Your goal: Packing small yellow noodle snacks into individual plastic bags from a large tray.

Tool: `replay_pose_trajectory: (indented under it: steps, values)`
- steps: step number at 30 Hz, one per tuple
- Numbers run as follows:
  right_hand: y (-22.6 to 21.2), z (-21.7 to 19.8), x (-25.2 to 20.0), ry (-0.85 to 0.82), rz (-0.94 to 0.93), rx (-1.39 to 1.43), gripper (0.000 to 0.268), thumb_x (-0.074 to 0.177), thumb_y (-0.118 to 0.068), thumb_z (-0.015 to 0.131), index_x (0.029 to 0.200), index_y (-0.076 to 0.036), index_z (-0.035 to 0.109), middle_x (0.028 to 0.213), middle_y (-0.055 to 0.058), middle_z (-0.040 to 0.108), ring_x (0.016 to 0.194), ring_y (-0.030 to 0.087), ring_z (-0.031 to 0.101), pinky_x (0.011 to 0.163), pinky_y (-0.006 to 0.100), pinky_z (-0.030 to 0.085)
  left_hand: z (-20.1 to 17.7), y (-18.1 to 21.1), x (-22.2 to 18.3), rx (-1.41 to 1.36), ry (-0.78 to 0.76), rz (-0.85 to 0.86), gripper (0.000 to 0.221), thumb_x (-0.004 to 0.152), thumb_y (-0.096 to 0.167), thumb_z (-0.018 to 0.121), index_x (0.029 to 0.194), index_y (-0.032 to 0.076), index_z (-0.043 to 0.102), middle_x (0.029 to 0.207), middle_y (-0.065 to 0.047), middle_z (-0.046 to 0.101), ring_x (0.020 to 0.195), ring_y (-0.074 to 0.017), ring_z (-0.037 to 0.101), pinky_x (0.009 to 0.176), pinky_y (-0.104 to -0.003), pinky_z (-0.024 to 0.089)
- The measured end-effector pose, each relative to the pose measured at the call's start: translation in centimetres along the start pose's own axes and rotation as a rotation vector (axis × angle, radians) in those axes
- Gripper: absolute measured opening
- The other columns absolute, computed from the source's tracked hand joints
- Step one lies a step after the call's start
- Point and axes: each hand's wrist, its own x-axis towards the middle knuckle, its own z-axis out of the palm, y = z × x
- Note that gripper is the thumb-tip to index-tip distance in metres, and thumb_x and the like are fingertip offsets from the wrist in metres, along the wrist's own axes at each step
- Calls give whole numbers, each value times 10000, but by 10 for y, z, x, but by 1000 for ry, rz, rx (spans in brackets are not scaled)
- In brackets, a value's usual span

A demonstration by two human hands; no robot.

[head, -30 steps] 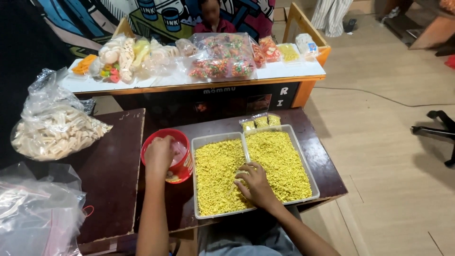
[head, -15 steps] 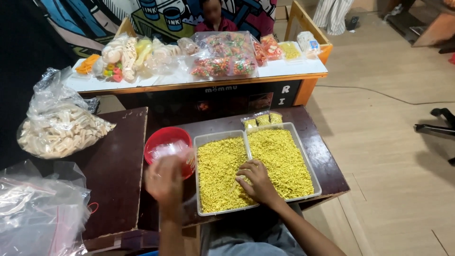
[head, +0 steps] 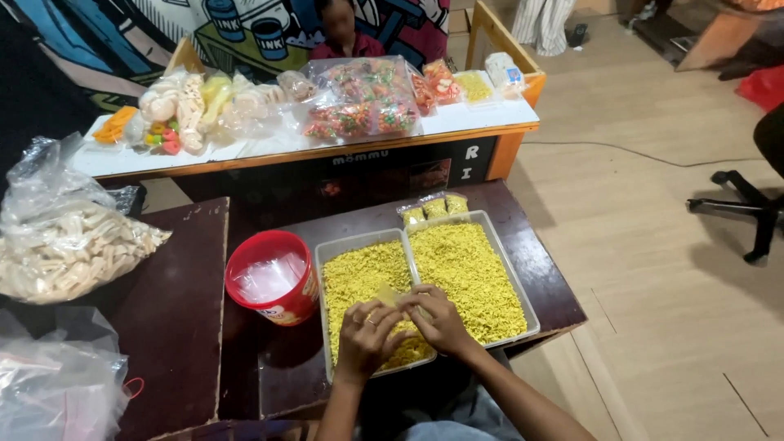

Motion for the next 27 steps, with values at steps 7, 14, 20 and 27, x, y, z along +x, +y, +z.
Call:
replay_pose_trajectory:
  steps: [7,14,20,27]
  values:
    - [-8,-5,3,-4,52,-14,164,909,-193,590,1025,-146,695,934,20,687,992,213,558,866,380,422,-14,3,19,-180,-44,-361,586,957,323,605,1441,64,400,1517,-158,415,1399,-355,376,1173,-508,355]
    - [7,4,-1,8,217,-62,180,886,-312,622,931,-164,715,950,23,608,982,189,534,857,350,447,3,-4,-3,-364,45,-551,357,924,85,653,1263,52,547,969,-105,667,908,-239,663,860,-354,585]
    - [18,7,-1,62,263,-120,222,879,-360,631,842,-160,718,892,15,600,939,176,532,809,314,455,-6,-7,3,-212,51,-501,494,885,329,670,1321,128,555,1258,-75,641,1142,-281,570,975,-435,520]
    - [12,4,1,3,120,-109,252,856,-379,656,793,-139,699,879,28,624,955,202,543,884,396,375,6,-5,-1,-83,-186,-216,862,736,532,843,1418,123,509,1352,-63,610,1307,-250,460,1110,-424,359]
